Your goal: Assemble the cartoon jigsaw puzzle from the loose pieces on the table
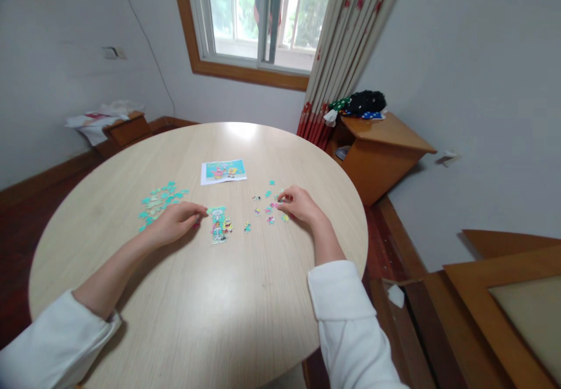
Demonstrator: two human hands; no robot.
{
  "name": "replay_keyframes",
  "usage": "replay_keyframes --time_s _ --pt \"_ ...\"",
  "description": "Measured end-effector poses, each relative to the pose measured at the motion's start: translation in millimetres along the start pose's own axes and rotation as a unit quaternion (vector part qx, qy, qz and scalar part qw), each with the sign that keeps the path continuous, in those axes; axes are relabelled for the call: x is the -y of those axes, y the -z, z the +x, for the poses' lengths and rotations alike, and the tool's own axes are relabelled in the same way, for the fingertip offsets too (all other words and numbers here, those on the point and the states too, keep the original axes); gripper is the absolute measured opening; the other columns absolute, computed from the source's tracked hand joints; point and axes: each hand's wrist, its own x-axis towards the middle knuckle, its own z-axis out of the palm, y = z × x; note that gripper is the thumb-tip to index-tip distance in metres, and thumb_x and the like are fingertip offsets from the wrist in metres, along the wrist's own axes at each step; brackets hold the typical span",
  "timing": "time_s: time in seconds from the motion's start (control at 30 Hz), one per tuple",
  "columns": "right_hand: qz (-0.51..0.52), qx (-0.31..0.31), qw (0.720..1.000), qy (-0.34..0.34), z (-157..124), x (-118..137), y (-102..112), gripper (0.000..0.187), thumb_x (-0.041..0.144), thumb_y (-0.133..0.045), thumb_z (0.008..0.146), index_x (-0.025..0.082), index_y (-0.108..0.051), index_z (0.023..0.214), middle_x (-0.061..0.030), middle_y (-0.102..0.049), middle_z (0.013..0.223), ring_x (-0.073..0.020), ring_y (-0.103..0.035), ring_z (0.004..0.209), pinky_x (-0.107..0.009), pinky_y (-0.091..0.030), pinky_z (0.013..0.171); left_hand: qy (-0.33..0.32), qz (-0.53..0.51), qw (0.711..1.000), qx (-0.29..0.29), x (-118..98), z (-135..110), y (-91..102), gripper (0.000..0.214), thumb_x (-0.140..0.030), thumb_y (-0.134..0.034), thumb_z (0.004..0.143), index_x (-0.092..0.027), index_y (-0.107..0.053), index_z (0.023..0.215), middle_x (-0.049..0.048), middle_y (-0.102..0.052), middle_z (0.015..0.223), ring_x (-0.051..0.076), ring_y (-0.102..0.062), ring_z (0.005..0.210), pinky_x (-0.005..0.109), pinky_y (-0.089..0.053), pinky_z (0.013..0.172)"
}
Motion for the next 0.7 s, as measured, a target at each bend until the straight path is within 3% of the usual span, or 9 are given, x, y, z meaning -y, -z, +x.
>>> replay_keyframes --time_s 0.23,0.7 --pt "-0.024 0.038 0.999 0.010 2.8 2.0 -3.5 0.013 0.017 -0.064 0.074 0.017 -0.073 0.083 -0.0068 -0.062 0.087 -0.0164 -0.057 0.081 -0.029 -0.045 0.078 -0.001 0.013 1.000 0.002 -3.1 -0.7 1.9 0.035 -0.018 -0.041 0.076 -0.018 -0.072 0.093 0.0074 -0.073 0.096 0.022 -0.065 0.092 0.036 -0.046 0.088" --pt "-0.025 0.045 0.998 0.030 0.4 17.5 -5.0 0.020 0.008 -0.055 0.078 0.015 -0.071 0.087 -0.0084 -0.065 0.091 -0.0160 -0.058 0.085 -0.029 -0.043 0.081 0.002 0.016 1.000 0.008 -2.9 -0.3 1.5 0.034 -0.016 -0.041 0.077 -0.017 -0.072 0.093 0.0082 -0.073 0.098 0.022 -0.064 0.093 0.036 -0.046 0.089"
